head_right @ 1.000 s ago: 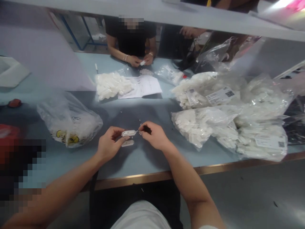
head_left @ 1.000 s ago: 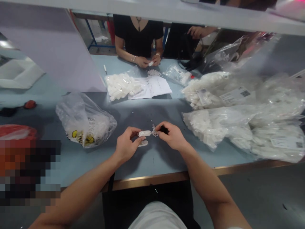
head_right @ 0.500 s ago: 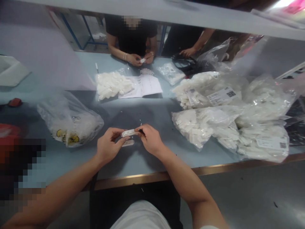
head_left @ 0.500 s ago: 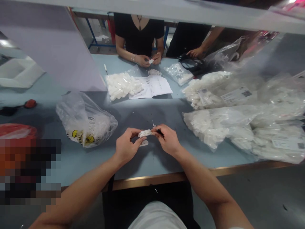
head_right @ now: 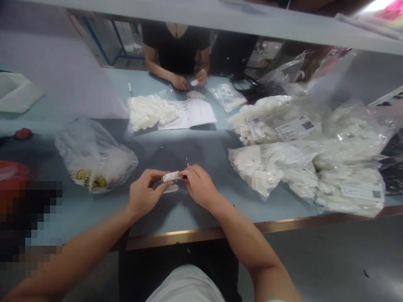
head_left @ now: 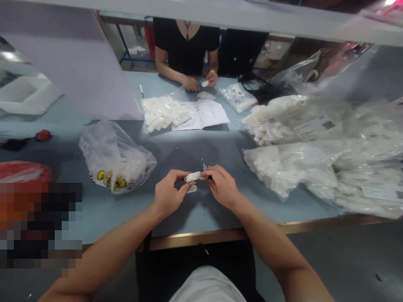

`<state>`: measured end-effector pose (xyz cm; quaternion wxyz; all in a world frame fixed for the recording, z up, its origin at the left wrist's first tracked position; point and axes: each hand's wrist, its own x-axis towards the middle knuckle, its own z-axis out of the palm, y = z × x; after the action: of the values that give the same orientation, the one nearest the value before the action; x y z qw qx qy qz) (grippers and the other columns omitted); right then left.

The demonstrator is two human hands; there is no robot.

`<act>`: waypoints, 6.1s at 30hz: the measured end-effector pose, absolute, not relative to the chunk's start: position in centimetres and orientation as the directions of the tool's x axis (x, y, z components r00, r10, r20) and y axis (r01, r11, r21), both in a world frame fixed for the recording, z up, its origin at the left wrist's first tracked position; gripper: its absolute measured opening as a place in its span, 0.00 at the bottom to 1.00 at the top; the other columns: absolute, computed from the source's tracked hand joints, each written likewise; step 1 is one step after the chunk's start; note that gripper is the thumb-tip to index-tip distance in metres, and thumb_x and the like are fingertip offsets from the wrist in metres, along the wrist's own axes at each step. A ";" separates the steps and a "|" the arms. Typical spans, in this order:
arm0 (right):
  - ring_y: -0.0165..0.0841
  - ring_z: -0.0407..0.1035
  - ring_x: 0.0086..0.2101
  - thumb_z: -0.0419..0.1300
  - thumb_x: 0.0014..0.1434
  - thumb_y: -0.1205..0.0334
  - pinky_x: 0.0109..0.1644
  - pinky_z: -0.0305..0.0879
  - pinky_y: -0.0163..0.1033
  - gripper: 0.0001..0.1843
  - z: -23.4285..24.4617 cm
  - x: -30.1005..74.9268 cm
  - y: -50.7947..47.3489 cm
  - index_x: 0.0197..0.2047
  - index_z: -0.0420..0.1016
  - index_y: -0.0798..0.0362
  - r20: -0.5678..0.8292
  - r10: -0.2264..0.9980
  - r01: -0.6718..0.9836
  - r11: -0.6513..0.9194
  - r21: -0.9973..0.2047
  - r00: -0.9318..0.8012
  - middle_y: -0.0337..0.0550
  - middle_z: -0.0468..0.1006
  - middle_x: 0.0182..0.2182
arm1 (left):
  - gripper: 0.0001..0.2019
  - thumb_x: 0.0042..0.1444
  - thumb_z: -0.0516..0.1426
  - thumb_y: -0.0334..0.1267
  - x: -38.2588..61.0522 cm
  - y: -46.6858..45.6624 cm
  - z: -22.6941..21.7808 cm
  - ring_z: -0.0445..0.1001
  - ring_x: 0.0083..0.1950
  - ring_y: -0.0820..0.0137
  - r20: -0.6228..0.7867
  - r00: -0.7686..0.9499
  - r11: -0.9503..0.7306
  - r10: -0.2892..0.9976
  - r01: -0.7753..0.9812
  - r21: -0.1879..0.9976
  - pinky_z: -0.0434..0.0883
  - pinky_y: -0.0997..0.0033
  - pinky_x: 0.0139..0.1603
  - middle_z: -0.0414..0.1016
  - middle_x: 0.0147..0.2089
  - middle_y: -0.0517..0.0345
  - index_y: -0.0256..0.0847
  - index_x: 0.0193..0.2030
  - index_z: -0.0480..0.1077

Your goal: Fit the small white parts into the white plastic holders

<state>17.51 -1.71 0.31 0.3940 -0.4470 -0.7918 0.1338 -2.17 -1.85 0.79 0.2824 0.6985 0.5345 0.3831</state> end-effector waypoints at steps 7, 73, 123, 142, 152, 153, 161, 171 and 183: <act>0.34 0.68 0.38 0.51 0.61 0.71 0.44 0.69 0.41 0.13 0.4 17.6 -1.7 0.41 0.73 0.48 0.511 0.802 0.585 0.584 -0.563 -0.310 0.44 0.75 0.36 | 0.11 0.52 0.61 0.43 -2.2 -1.9 0.5 0.78 0.41 0.68 0.223 0.136 -0.261 0.965 0.494 0.829 0.75 0.67 0.45 0.78 0.41 0.58 0.44 0.41 0.70; 0.32 0.66 0.30 0.54 0.58 0.67 0.33 0.54 0.34 0.05 0.5 21.4 0.9 0.35 0.71 0.54 -0.074 0.936 0.853 0.280 -0.441 -0.345 0.45 0.76 0.31 | 0.15 0.48 0.64 0.43 -2.4 -0.9 -0.4 0.78 0.44 0.64 0.103 0.056 -0.114 0.993 0.240 0.964 0.73 0.61 0.49 0.77 0.41 0.55 0.41 0.40 0.68; 0.33 0.66 0.31 0.45 0.64 0.72 0.39 0.65 0.40 0.17 1.3 18.0 -2.6 0.50 0.70 0.52 0.523 0.696 0.679 0.683 -0.269 -0.492 0.43 0.76 0.30 | 0.08 0.55 0.58 0.41 -2.0 -2.0 0.8 0.77 0.44 0.65 0.306 0.202 -0.364 0.930 0.621 0.694 0.73 0.67 0.45 0.79 0.42 0.57 0.46 0.42 0.72; 0.36 0.73 0.46 0.46 0.64 0.71 0.47 0.70 0.44 0.24 1.0 16.7 -2.9 0.62 0.62 0.51 0.593 0.705 0.654 0.665 -0.362 -0.389 0.51 0.74 0.54 | 0.13 0.48 0.64 0.44 -1.9 -1.4 0.8 0.77 0.35 0.69 0.115 -0.027 -0.100 0.993 0.331 0.938 0.74 0.68 0.38 0.78 0.36 0.59 0.42 0.37 0.70; 0.29 0.68 0.29 0.60 0.57 0.49 0.31 0.63 0.33 0.20 2.1 17.3 -1.3 0.48 0.75 0.54 -0.070 0.966 0.256 -0.004 -0.967 -0.248 0.42 0.77 0.32 | 0.11 0.49 0.63 0.41 -1.9 -1.3 -0.1 0.77 0.46 0.65 0.134 0.137 -0.156 0.981 0.162 0.974 0.73 0.60 0.51 0.77 0.44 0.55 0.43 0.38 0.69; 0.28 0.67 0.28 0.60 0.57 0.49 0.30 0.62 0.32 0.20 2.2 17.2 -1.2 0.47 0.76 0.54 -0.094 0.958 0.240 -0.027 -0.970 -0.272 0.40 0.76 0.30 | 0.10 0.50 0.63 0.40 -1.9 -1.3 -0.1 0.77 0.47 0.65 0.144 0.149 -0.169 0.978 0.171 0.971 0.73 0.60 0.51 0.77 0.44 0.55 0.43 0.38 0.70; 0.25 0.59 0.23 0.61 0.55 0.48 0.25 0.56 0.31 0.20 2.2 17.1 -1.3 0.44 0.77 0.54 -0.146 0.949 0.188 -0.095 -0.978 -0.281 0.37 0.71 0.26 | 0.11 0.49 0.63 0.41 -1.9 -1.3 -0.1 0.77 0.46 0.66 0.112 0.170 -0.141 0.979 0.170 0.975 0.74 0.62 0.48 0.78 0.44 0.55 0.43 0.38 0.69; 0.28 0.66 0.30 0.60 0.57 0.53 0.34 0.60 0.33 0.16 1.9 17.3 -1.0 0.44 0.77 0.54 -0.069 0.966 0.289 0.007 -0.957 -0.250 0.40 0.77 0.33 | 0.17 0.47 0.64 0.43 -1.9 -1.1 0.6 0.77 0.45 0.66 -0.027 0.272 -0.004 0.962 0.111 0.994 0.74 0.61 0.49 0.77 0.45 0.55 0.42 0.43 0.68; 0.30 0.69 0.33 0.58 0.58 0.59 0.37 0.62 0.34 0.11 2.0 16.7 -1.4 0.42 0.76 0.54 -0.018 0.964 0.401 0.094 -0.911 -0.266 0.41 0.78 0.34 | 0.15 0.48 0.63 0.45 -1.9 -1.3 1.9 0.78 0.36 0.67 -0.216 0.285 0.203 0.934 0.074 0.976 0.76 0.62 0.44 0.78 0.35 0.57 0.38 0.39 0.72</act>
<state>16.66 -1.42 2.00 0.3227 -0.5127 -0.6655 0.4361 -1.88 -1.32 1.93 0.6075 0.5227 0.4823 0.3537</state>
